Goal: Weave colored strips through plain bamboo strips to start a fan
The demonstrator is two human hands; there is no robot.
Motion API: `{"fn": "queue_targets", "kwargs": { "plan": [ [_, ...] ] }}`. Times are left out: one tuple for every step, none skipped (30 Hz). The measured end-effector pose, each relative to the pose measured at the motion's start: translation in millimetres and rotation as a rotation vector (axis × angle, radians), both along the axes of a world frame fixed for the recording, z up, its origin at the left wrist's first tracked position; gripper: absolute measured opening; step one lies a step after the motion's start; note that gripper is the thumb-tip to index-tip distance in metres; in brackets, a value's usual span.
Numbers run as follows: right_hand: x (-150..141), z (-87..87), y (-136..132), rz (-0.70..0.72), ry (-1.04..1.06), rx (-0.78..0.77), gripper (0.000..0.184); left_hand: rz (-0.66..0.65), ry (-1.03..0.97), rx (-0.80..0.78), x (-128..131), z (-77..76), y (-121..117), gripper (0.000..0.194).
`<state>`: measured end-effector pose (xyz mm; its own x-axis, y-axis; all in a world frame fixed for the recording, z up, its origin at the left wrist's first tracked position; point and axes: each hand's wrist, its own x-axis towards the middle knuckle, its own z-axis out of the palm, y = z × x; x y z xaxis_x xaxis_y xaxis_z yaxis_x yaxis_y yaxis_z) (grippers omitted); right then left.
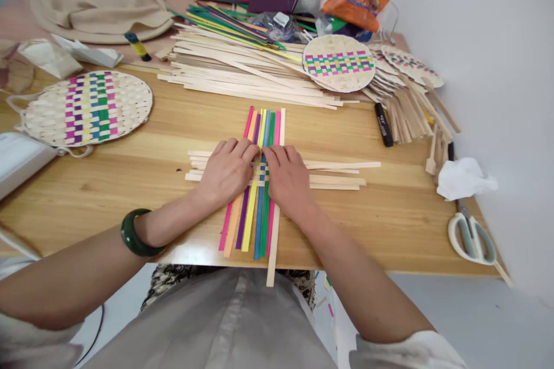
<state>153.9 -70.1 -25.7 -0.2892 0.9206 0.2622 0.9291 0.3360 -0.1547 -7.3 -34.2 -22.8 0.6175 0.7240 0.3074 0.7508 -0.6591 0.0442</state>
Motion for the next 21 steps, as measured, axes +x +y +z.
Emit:
{"fn": "queue_targets", "kwargs": {
  "plan": [
    [-0.2, 0.8, 0.8, 0.0, 0.001, -0.006, 0.048, 0.0, 0.003, -0.001, 0.4, -0.6, 0.6, 0.022],
    [-0.4, 1.6, 1.5, 0.004, 0.003, -0.011, 0.049, -0.002, 0.01, -0.003, 0.8, -0.9, 1.0, 0.022],
    [-0.3, 2.2, 2.2, 0.011, 0.003, -0.017, 0.05, -0.006, 0.016, -0.005, 1.1, -1.0, 1.3, 0.022],
    [-0.2, 2.6, 2.8, 0.019, 0.003, -0.021, 0.051, -0.01, 0.022, -0.007, 1.4, -0.8, 1.4, 0.023],
    [0.0, 2.9, 3.3, 0.027, 0.002, -0.024, 0.052, -0.015, 0.024, -0.01, 1.6, -0.3, 1.5, 0.023],
    [0.3, 3.0, 3.7, 0.033, 0.001, -0.026, 0.052, -0.017, 0.026, -0.013, 1.7, 0.2, 1.6, 0.023],
    [0.5, 3.0, 4.0, 0.038, 0.001, -0.028, 0.052, -0.019, 0.027, -0.017, 1.8, 0.9, 1.7, 0.023],
    [0.8, 2.8, 4.2, 0.041, 0.002, -0.031, 0.052, -0.021, 0.028, -0.022, 1.9, 1.5, 1.8, 0.023],
    [1.1, 2.6, 4.4, 0.043, 0.003, -0.033, 0.053, -0.022, 0.03, -0.028, 2.0, 2.2, 2.0, 0.023],
    [1.4, 2.2, 4.5, 0.045, 0.005, -0.037, 0.053, -0.022, 0.033, -0.037, 2.1, 2.7, 2.2, 0.023],
    [1.6, 1.7, 4.6, 0.048, 0.006, -0.041, 0.053, -0.022, 0.036, -0.047, 2.3, 3.1, 2.3, 0.023],
    [1.8, 1.2, 4.7, 0.05, 0.007, -0.044, 0.053, -0.023, 0.037, -0.058, 2.6, 3.3, 2.4, 0.023],
    [1.9, 0.7, 4.7, 0.049, 0.009, -0.046, 0.054, -0.024, 0.037, -0.067, 2.9, 3.4, 2.4, 0.024],
    [1.9, 0.3, 4.6, 0.046, 0.013, -0.045, 0.054, -0.022, 0.037, -0.074, 3.2, 3.3, 2.1, 0.025],
    [1.8, -0.1, 4.3, 0.042, 0.02, -0.04, 0.054, -0.02, 0.035, -0.077, 3.6, 3.2, 1.7, 0.025],
    [1.6, -0.4, 3.8, 0.035, 0.032, -0.031, 0.055, -0.016, 0.032, -0.075, 3.8, 3.1, 1.1, 0.026],
    [1.4, -0.7, 2.9, 0.027, 0.049, -0.02, 0.055, -0.01, 0.026, -0.072, 3.9, 3.0, 0.4, 0.026],
    [1.3, -1.0, 1.8, 0.018, 0.071, -0.005, 0.055, -0.002, 0.016, -0.073, 3.7, 3.1, -0.3, 0.026],
    [1.4, -1.3, 0.4, 0.013, 0.098, 0.012, 0.054, 0.004, -0.004, -0.077, 3.0, 3.4, -0.9, 0.026],
    [1.8, -1.7, -1.2, 0.008, 0.131, 0.036, 0.054, 0.014, -0.041, -0.087, 1.9, 3.7, -1.2, 0.026],
    [2.6, -2.0, -2.8, 0.004, 0.169, 0.066, 0.052, 0.027, -0.102, -0.104, 0.1, 4.0, -1.1, 0.027]
  ]
}}
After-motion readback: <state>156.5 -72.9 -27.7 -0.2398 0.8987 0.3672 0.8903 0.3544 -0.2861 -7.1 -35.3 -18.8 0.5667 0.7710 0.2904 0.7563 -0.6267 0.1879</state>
